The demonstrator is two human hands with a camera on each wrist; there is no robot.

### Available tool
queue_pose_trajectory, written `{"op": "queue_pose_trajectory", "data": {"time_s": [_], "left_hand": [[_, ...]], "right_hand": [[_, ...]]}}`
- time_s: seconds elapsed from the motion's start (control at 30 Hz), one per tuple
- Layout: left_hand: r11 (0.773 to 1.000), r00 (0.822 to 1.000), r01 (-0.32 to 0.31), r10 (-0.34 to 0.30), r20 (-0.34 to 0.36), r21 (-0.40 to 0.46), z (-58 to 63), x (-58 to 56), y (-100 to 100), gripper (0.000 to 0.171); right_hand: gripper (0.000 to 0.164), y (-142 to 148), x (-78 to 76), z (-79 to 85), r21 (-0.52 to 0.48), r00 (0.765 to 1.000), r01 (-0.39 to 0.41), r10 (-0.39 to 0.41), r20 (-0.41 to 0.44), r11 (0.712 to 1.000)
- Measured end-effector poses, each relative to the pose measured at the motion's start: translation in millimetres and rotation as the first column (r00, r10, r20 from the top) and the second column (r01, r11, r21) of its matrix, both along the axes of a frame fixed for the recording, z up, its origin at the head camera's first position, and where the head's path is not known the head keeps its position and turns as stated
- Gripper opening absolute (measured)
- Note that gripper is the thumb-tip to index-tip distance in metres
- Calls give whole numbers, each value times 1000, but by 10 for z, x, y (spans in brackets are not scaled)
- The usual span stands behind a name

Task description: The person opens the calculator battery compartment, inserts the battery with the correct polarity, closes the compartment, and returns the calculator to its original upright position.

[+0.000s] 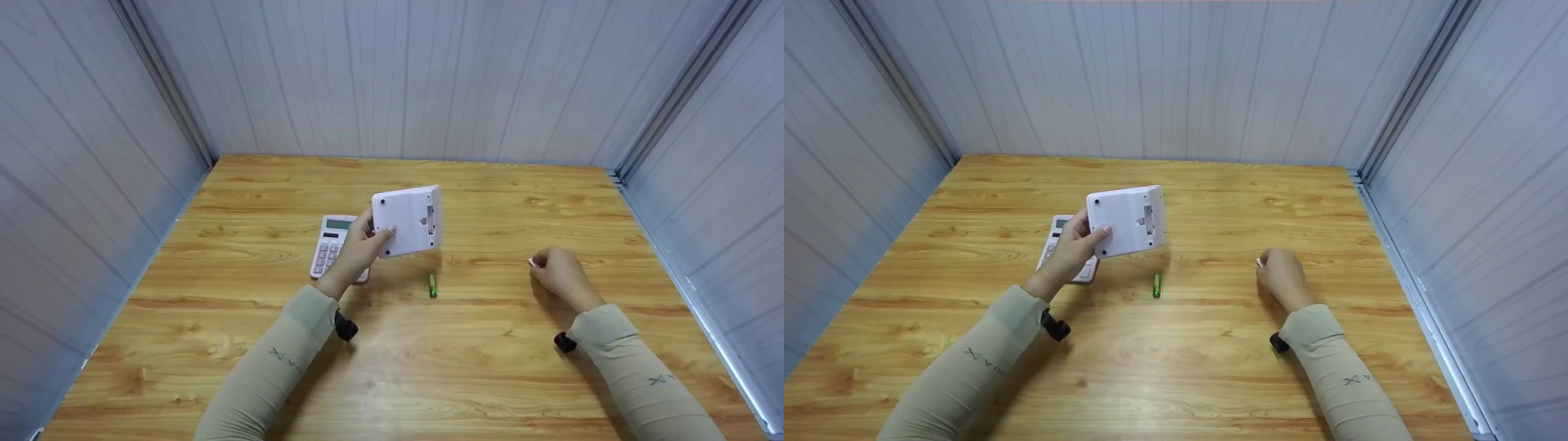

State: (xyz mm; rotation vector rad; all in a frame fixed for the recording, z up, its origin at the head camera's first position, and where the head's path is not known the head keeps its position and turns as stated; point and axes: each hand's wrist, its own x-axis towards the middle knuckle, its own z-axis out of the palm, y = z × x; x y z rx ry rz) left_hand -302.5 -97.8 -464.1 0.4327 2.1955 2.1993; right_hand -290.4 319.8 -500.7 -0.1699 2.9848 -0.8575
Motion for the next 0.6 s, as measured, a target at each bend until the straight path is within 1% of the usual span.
{"op": "queue_pose_trajectory", "data": {"time_s": [0.2, 0.33, 0.47, 0.6], "left_hand": [[1000, 1000, -11, 12, -3, 14, -1, -5, -20, 50], [1000, 1000, -16, 16, 2, 17, -9, 0, -46, 49], [1000, 1000, -19, 19, 7, 2, -19, 1, -71, 49], [1000, 1000, -29, 29, 5, -2, -25, -6, -92, 48]], "right_hand": [[23, -20, -9, 22, 20, 1000, -11, 10, 11, 1000], [32, -64, 0, 57, -9, 1000, -2, 2, 16, 1000], [41, -147, 11, 105, -28, 1000, 0, 0, 5, 1000], [41, -245, 9, 130, -49, 1000, -14, 14, -2, 999]]}}
